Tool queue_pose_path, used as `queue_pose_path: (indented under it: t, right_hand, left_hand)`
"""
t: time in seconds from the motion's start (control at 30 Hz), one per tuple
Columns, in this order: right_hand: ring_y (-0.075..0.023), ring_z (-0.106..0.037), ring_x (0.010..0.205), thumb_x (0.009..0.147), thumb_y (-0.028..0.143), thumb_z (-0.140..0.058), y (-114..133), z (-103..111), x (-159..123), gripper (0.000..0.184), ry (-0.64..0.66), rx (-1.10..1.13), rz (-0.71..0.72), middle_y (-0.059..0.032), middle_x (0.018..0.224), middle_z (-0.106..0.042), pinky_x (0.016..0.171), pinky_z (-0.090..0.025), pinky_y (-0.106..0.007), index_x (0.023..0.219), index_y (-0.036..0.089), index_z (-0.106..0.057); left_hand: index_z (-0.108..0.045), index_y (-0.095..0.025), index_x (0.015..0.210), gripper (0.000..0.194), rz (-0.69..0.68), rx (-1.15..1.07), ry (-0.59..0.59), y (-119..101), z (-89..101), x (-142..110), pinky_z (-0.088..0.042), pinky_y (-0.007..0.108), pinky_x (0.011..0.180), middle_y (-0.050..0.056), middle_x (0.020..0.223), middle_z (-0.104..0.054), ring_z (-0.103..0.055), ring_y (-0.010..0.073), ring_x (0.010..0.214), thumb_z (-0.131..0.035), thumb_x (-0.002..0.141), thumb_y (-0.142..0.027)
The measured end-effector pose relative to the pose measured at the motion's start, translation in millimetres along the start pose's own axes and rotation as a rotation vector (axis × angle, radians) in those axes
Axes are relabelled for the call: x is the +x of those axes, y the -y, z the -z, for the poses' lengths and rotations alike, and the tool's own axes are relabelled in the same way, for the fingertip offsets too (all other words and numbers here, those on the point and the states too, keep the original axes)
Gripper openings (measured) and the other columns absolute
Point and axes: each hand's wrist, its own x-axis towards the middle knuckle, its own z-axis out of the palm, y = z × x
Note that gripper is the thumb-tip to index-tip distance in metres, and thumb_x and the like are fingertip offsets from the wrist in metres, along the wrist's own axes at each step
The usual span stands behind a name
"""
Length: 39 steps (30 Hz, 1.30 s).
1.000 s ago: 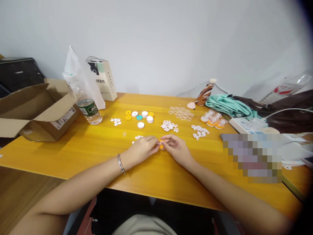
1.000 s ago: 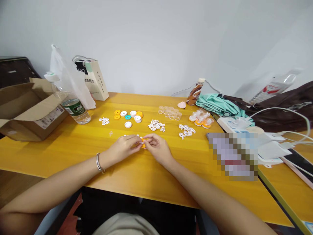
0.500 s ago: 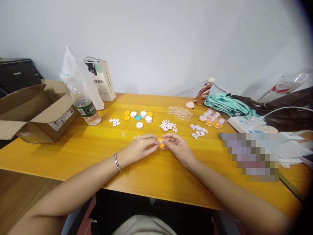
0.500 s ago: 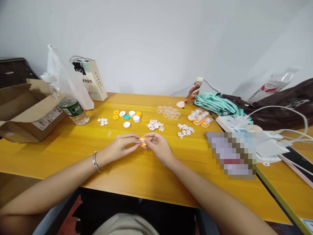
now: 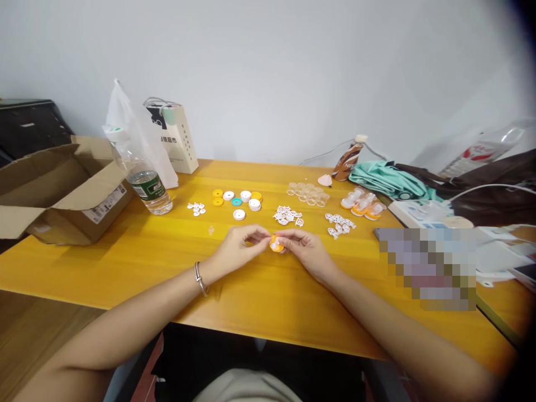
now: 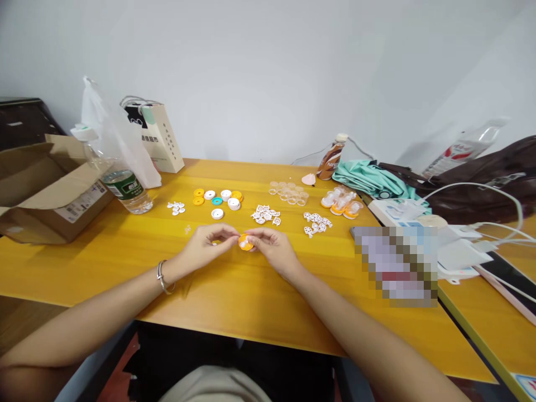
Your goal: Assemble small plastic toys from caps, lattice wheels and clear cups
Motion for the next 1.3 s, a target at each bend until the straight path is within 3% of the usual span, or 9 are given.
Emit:
queue_pose_path:
  t: [0.17, 0.33, 0.5, 0.67, 1.07, 1.3]
  right_hand:
    - [-0.0145, -0.063, 0.071, 0.069, 0.033, -0.067, 3, -1, -2, 0.021, 0.062, -0.077, -0.025, -0.0006, 0.08, -0.07, 0.073, -0.049, -0.032, 0.087, 0.023, -0.07]
    - [-0.0125, -0.063, 0.077, 0.069, 0.03, -0.068, 3, -1, -3, 0.025, 0.154, 0.037, -0.044, -0.0018, 0.09, -0.07, 0.076, -0.048, -0.028, 0.092, 0.022, -0.068]
    - [-0.0107, -0.061, 0.067, 0.068, 0.03, -0.068, -2, -1, 0, 0.02, 0.044, 0.017, 0.004, -0.0002, 0.074, -0.067, 0.068, -0.049, -0.026, 0.084, 0.019, -0.066]
    - [-0.0096, -0.06, 0.063, 0.068, 0.03, -0.068, -3, -7, -1, 0.018, -0.008, -0.026, 0.092, 0.0013, 0.068, -0.064, 0.067, -0.049, -0.025, 0.081, 0.019, -0.063]
    - [-0.0126, -0.062, 0.07, 0.068, 0.03, -0.067, -5, -14, -6, 0.019, -0.071, -0.027, 0.144, -0.0024, 0.077, -0.067, 0.073, -0.05, -0.029, 0.083, 0.019, -0.063]
    - [-0.0096, -0.06, 0.061, 0.066, 0.03, -0.07, 2, -13, -6, 0.02, -0.073, 0.07, 0.052, 0.0008, 0.069, -0.066, 0.067, -0.05, -0.026, 0.08, 0.018, -0.063]
  left_hand:
    - [-0.052, -0.013, 0.091, 0.023, 0.183, -0.264, 0.068, 11, -5.1, 4, -0.048, 0.023, 0.064, 0.002, 0.073, -0.063, -0.06, 0.0096, 0.066, -0.062, 0.076, -0.026]
    - [-0.05, -0.014, 0.093, 0.023, 0.185, -0.262, 0.045, 12, -4.4, 3, -0.047, 0.021, 0.061, 0.002, 0.071, -0.062, -0.06, 0.0094, 0.065, -0.061, 0.078, -0.027]
    - [-0.055, -0.015, 0.088, 0.015, 0.022, 0.026, 0.033, 0, -1.0, 0, -0.048, 0.025, 0.069, 0.004, 0.082, -0.063, -0.059, 0.0117, 0.075, -0.055, 0.082, -0.029]
    - [-0.062, -0.017, 0.081, 0.014, -0.099, 0.317, 0.056, -6, -0.5, -1, -0.046, 0.026, 0.069, 0.002, 0.08, -0.059, -0.055, 0.0117, 0.073, -0.054, 0.083, -0.029]
    - [-0.059, -0.015, 0.087, 0.014, -0.148, 0.652, -0.051, -9, -8.5, -7, -0.047, 0.026, 0.065, 0.004, 0.082, -0.061, -0.057, 0.0124, 0.07, -0.05, 0.085, -0.026]
    - [-0.06, -0.015, 0.091, 0.013, -0.231, 0.622, -0.059, -10, -8.6, -8, -0.049, 0.025, 0.067, 0.004, 0.084, -0.063, -0.058, 0.0118, 0.072, -0.051, 0.083, -0.021]
